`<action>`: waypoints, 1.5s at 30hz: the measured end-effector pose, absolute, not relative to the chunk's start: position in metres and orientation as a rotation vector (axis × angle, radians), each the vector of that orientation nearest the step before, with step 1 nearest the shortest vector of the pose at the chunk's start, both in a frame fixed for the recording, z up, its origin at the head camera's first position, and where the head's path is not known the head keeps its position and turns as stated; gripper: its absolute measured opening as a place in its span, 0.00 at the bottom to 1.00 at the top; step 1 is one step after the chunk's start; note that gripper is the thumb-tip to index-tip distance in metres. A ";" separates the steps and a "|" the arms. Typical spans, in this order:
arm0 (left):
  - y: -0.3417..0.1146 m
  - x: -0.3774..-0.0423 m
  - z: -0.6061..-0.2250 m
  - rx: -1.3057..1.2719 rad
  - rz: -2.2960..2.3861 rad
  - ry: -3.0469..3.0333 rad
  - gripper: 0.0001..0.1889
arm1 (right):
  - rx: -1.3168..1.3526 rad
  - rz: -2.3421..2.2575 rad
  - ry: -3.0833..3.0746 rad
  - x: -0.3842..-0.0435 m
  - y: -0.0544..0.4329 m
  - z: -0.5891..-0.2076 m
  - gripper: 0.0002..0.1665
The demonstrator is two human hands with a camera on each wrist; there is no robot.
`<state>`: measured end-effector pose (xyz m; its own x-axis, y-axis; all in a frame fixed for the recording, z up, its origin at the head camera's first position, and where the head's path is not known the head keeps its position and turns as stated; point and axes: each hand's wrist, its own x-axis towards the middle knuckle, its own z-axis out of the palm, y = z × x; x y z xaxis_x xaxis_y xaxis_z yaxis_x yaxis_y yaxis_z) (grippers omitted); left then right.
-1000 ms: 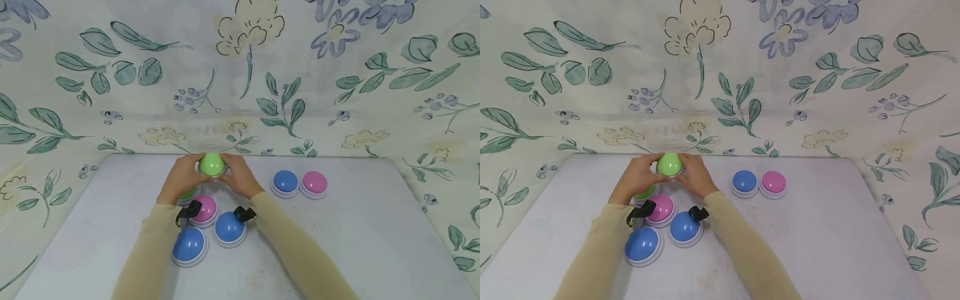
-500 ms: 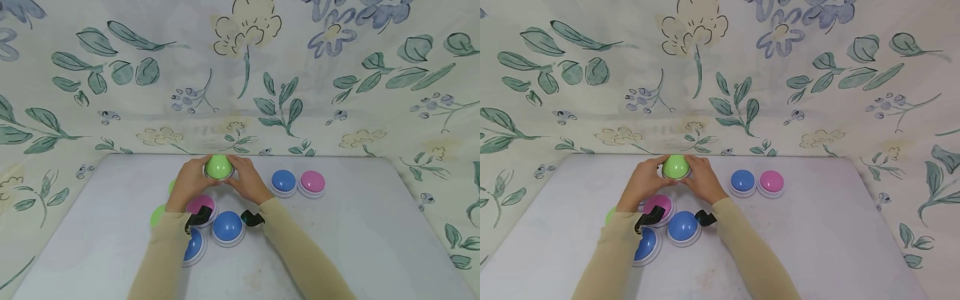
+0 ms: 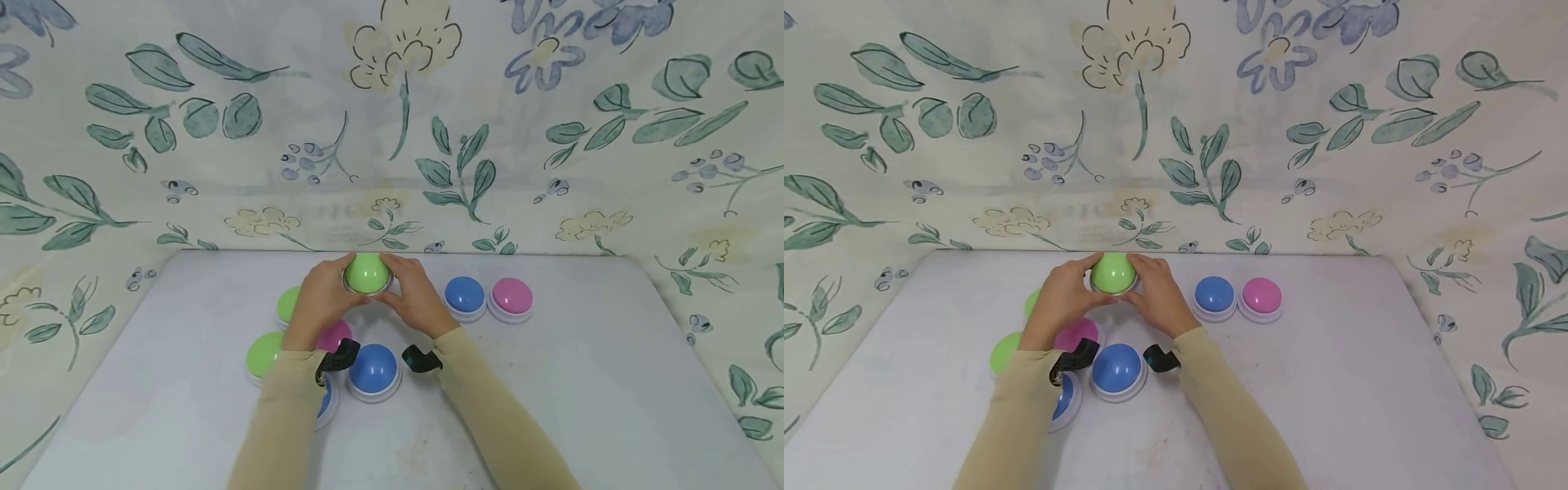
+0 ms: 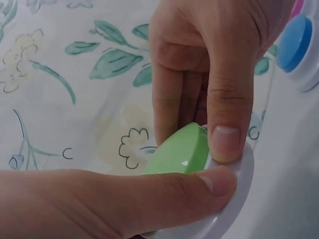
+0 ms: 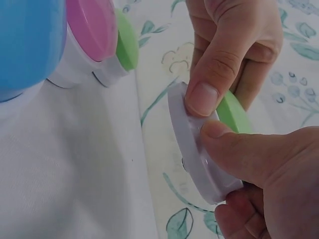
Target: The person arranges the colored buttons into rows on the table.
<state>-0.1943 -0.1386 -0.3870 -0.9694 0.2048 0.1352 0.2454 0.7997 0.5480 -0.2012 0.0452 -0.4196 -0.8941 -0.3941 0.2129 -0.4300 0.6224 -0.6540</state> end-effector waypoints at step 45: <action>-0.087 -0.194 -0.414 -0.160 -1.045 -2.947 0.43 | 0.609 1.146 -2.882 -0.201 0.081 -0.429 0.40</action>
<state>-0.1941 -0.0874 -0.4143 -0.9947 0.0923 0.0442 0.0995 0.7721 0.6277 -0.2012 0.0806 -0.4290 -0.9256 -0.3582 0.1222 -0.3443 0.6629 -0.6649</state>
